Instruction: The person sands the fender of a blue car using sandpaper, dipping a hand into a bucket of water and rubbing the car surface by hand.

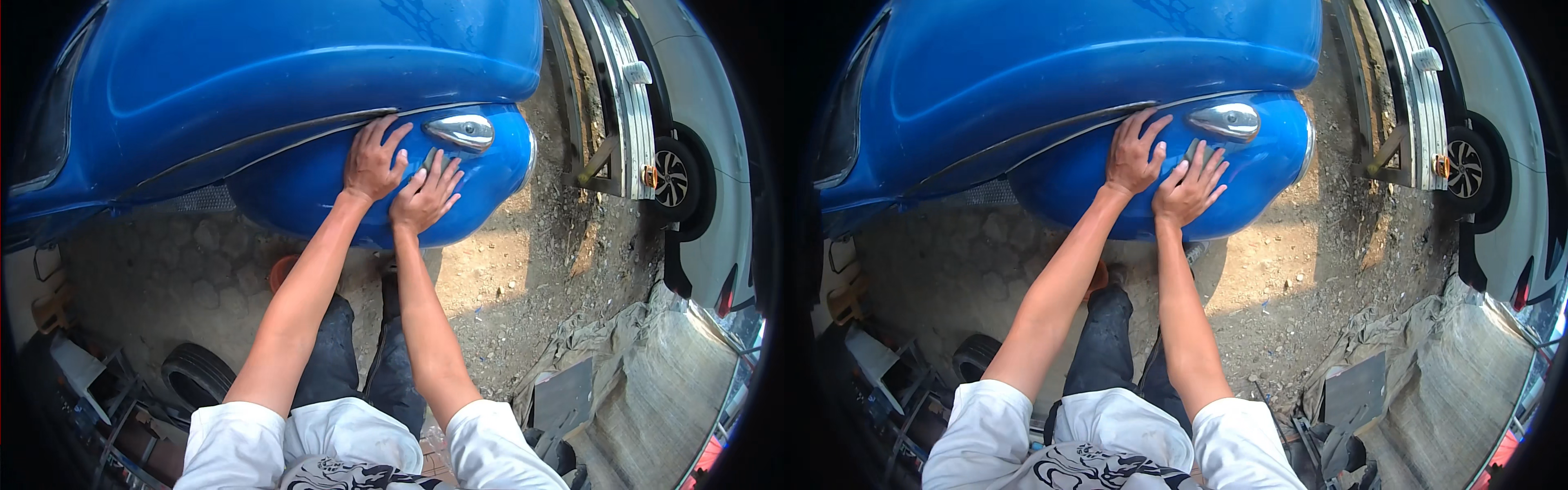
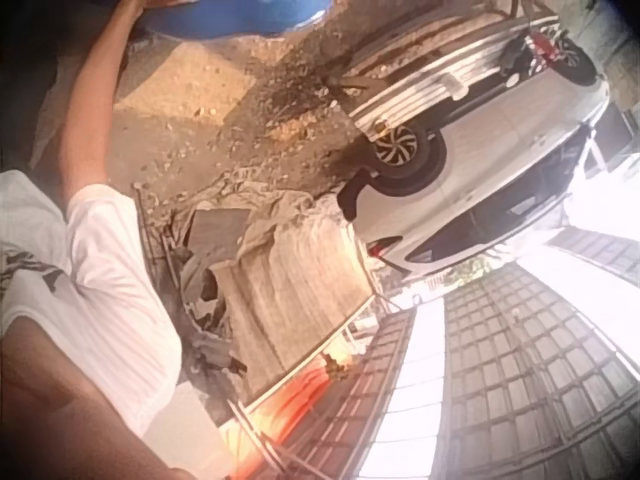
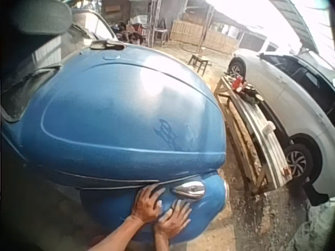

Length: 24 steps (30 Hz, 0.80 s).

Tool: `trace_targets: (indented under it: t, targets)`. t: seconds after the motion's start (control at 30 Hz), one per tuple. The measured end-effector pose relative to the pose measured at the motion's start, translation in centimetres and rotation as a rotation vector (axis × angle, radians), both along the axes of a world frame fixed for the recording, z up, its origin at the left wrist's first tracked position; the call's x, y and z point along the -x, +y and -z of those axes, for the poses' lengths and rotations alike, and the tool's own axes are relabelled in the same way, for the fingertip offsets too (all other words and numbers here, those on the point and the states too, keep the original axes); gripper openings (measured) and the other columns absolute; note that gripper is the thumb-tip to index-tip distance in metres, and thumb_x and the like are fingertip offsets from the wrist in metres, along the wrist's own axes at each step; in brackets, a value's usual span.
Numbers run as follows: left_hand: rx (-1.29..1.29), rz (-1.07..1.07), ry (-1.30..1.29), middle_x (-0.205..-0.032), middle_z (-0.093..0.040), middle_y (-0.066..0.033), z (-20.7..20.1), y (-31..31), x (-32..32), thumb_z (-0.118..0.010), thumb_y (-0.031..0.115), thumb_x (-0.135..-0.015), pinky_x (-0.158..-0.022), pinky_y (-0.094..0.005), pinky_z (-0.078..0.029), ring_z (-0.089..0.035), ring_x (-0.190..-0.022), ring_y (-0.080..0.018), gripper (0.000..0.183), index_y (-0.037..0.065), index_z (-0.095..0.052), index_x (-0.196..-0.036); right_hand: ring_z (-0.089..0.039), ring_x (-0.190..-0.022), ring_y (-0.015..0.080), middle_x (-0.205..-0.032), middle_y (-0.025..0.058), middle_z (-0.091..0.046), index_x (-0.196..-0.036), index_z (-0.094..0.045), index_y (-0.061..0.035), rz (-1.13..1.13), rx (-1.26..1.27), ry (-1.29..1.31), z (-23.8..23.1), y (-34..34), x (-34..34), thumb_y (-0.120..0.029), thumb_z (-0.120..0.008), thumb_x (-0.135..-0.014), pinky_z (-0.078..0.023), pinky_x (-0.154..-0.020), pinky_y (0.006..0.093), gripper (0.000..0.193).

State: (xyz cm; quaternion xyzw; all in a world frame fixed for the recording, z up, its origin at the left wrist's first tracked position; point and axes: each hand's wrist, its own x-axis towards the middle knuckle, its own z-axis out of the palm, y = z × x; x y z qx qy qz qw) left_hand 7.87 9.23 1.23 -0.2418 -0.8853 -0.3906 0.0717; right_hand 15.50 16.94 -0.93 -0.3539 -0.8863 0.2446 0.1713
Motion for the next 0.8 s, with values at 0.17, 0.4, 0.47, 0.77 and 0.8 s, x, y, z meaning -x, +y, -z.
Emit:
trace_targets:
  t: [0.17,0.4,0.47,0.77,0.8]
  targets:
    - [0.266,-0.469,0.007,-0.15,-0.04,-0.0095,3.0,-9.7,-4.9,-0.047,0.038,-0.095,-0.116,-0.0567,-0.023,-0.032,-0.141,-0.0349,0.051,0.021,-0.048,-0.144,-0.024,-0.148,0.032,-0.161,0.0097,-0.027,-0.153,-0.034,-0.0216,0.611,0.216,-0.091,-0.3,1.2,1.5,-0.037,-0.031,-0.103,-0.016,-0.117,0.0567,0.053]
    - [0.208,-0.706,-0.224,-0.157,-0.03,-0.0079,3.3,-8.7,-4.5,-0.038,0.043,-0.1,-0.119,-0.0571,-0.014,-0.021,-0.148,-0.0333,0.054,0.021,-0.037,-0.15,-0.019,-0.15,0.0314,-0.163,0.0071,-0.023,-0.154,-0.032,-0.0239,0.322,0.105,-0.133,-0.9,1.2,0.9,-0.039,-0.031,-0.102,-0.012,-0.115,0.0631,0.055]
    - [-0.094,-1.146,-0.503,-0.16,-0.023,-0.011,2.7,-7.8,-3.1,-0.036,0.041,-0.102,-0.12,-0.0552,-0.013,-0.018,-0.149,-0.0315,0.056,0.018,-0.03,-0.153,-0.018,-0.15,0.0315,-0.163,0.0062,-0.022,-0.154,-0.032,-0.0239,0.254,0.062,-0.164,-0.7,1.3,0.6,-0.039,-0.032,-0.101,-0.011,-0.115,0.0637,0.056]
    - [0.078,-1.412,-0.649,-0.161,-0.021,-0.0127,1.2,-4.9,-0.4,-0.029,0.037,-0.102,-0.121,-0.0533,-0.012,-0.017,-0.15,-0.0293,0.057,0.015,-0.025,-0.154,-0.019,-0.15,0.0327,-0.163,0.007,-0.022,-0.154,-0.033,-0.0227,0.28,0.132,-0.112,-0.4,1.9,0.5,-0.04,-0.035,-0.099,-0.012,-0.116,0.0606,0.057]
    - [0.078,-1.411,-0.638,-0.161,-0.023,-0.0126,1.0,-4.6,-0.2,-0.028,0.037,-0.102,-0.121,-0.0534,-0.012,-0.018,-0.15,-0.0295,0.057,0.015,-0.025,-0.154,-0.02,-0.149,0.0331,-0.163,0.008,-0.023,-0.154,-0.033,-0.022,0.351,0.143,-0.093,-0.2,2.2,0.5,-0.04,-0.035,-0.1,-0.013,-0.117,0.0594,0.057]
